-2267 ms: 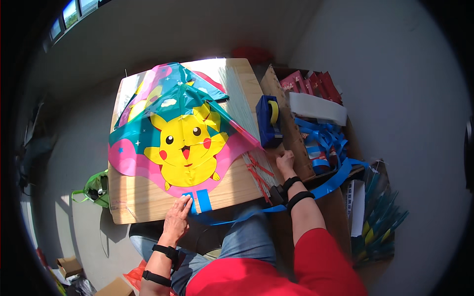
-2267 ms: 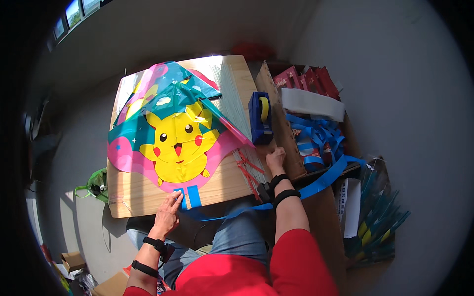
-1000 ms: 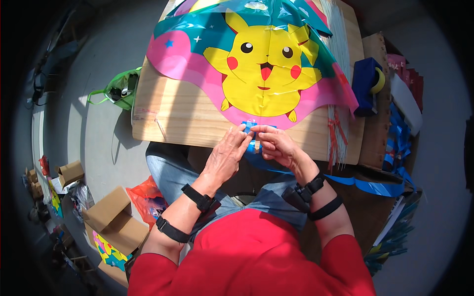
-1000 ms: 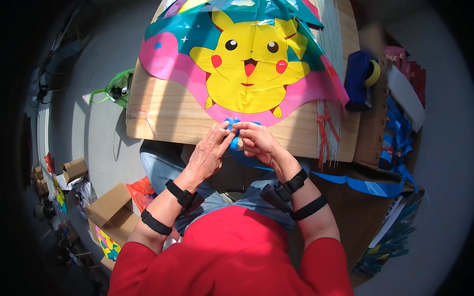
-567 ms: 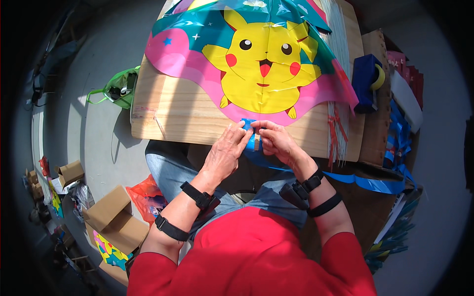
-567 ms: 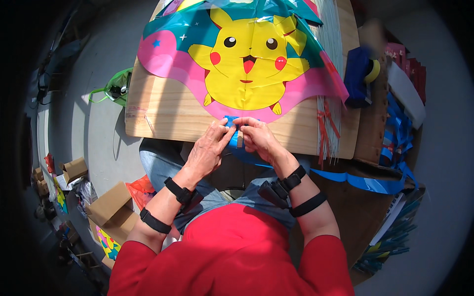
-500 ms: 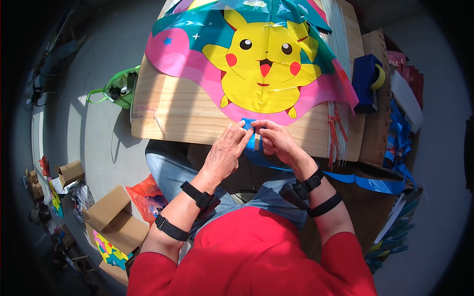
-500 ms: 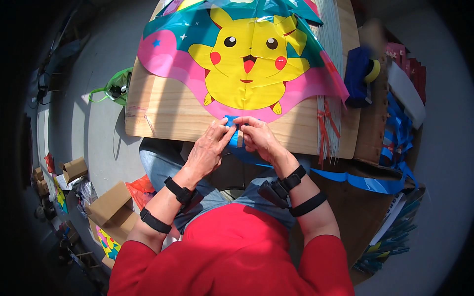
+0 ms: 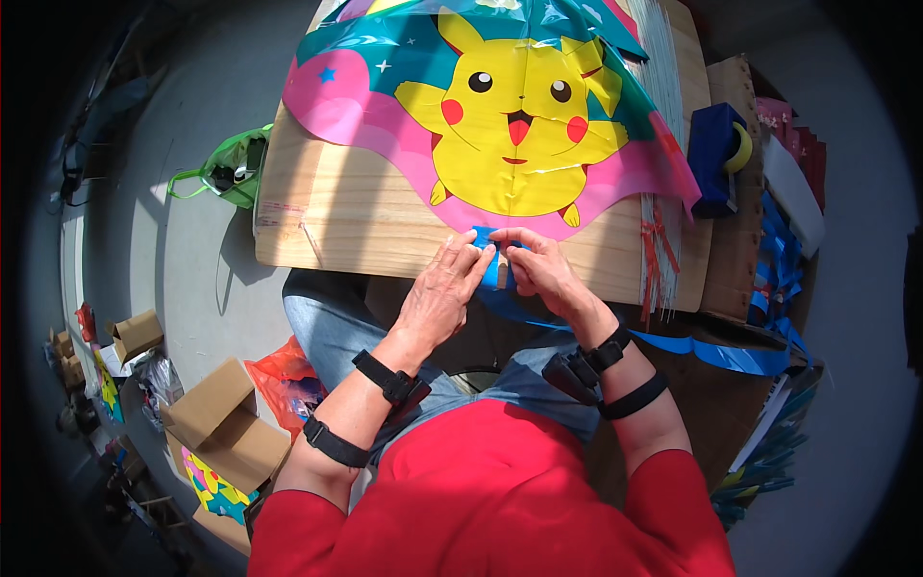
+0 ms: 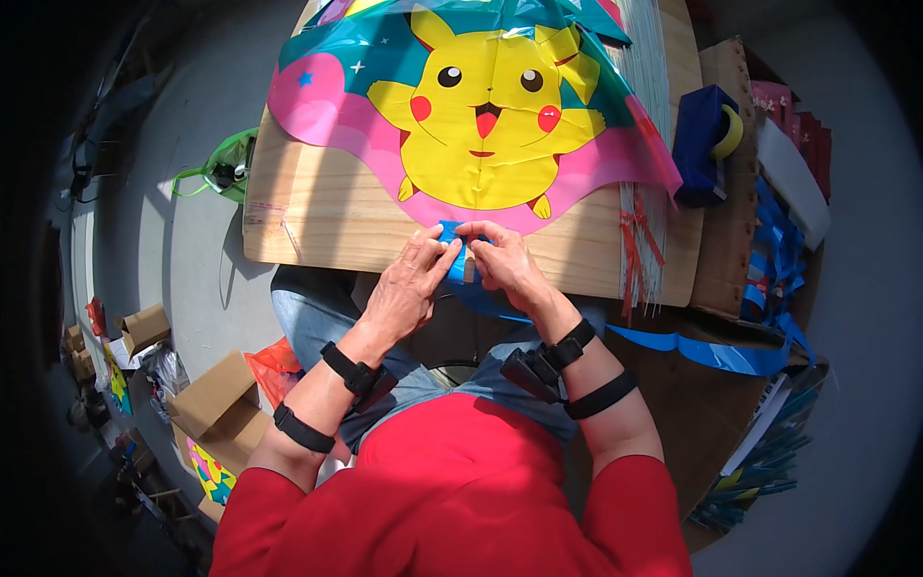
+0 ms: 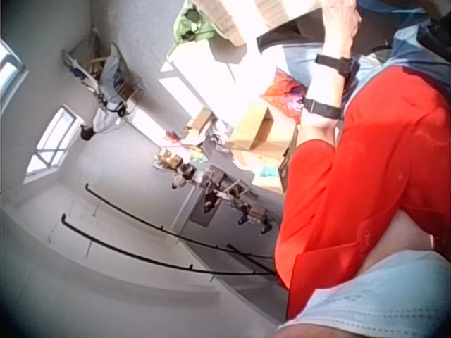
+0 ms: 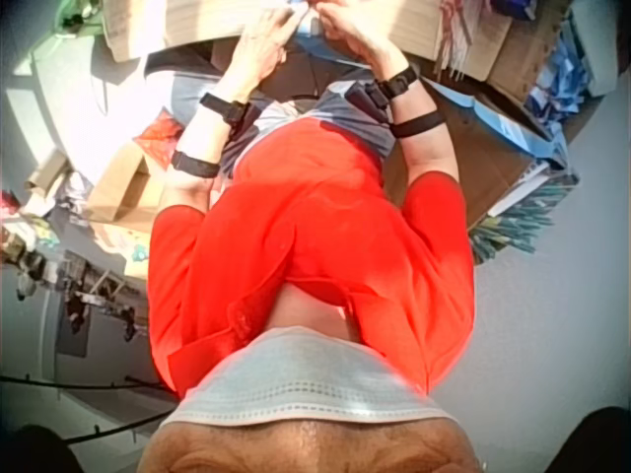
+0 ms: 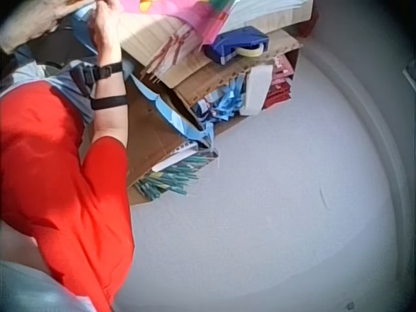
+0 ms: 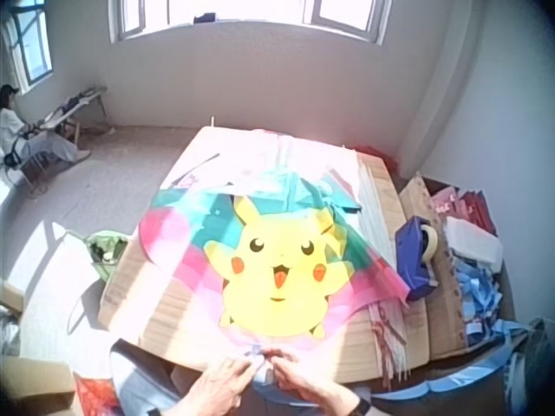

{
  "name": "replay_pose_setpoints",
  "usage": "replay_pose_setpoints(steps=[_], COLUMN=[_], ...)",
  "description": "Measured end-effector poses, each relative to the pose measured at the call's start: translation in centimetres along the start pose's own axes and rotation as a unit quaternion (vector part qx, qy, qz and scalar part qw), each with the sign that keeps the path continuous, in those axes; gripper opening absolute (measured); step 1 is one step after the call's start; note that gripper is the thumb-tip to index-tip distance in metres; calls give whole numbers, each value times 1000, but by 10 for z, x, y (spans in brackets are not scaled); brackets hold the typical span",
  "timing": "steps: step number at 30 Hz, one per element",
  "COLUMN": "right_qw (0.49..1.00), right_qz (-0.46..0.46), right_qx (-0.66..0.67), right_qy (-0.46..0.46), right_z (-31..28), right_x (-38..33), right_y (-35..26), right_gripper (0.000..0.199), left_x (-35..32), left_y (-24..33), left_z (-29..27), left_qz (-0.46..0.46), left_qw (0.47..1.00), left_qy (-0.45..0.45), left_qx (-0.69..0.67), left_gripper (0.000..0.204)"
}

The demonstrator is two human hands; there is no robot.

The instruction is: The person assembles a Pikachu-themed kite by inserting a plastic rod into a sleeve and securing it with tape. They then attach blue ribbons to the kite's tail using additional tape.

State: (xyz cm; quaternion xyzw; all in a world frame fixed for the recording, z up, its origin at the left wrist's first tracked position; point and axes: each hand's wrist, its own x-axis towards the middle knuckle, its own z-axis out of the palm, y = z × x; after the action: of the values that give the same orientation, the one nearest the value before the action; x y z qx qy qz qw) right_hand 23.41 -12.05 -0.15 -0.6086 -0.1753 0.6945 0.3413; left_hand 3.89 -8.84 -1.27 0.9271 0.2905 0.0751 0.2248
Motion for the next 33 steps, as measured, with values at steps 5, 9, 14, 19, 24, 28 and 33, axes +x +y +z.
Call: replay_pose_setpoints(steps=[5,9,14,19,24,28,33], right_qw=[1000,1000,1000,1000,1000,999,998], right_qz=[-6,-5,-5,-10,-11,-20,-31], right_qx=[-7,-8,-6,-7,17,39,38], right_qy=[7,11,12,21,24,26,28], right_z=[0,1,0,2,3,6,6], right_x=[1,1,3,3,4,4,5], right_y=[2,2,5,6,7,11,13], right_gripper=[31,31,30,30,29,29,30], left_x=[1,1,1,1,0,1,1], left_y=[0,-1,-1,0,0,1,1], left_z=[0,0,2,1,2,2,2], left_qz=[8,18,17,10,8,5,7], left_qw=[1000,1000,1000,1000,1000,1000,1000], left_qy=[1,9,18,15,15,14,10], left_qx=[2,11,2,1,4,5,10], left_gripper=[76,77,75,78,83,84,83])
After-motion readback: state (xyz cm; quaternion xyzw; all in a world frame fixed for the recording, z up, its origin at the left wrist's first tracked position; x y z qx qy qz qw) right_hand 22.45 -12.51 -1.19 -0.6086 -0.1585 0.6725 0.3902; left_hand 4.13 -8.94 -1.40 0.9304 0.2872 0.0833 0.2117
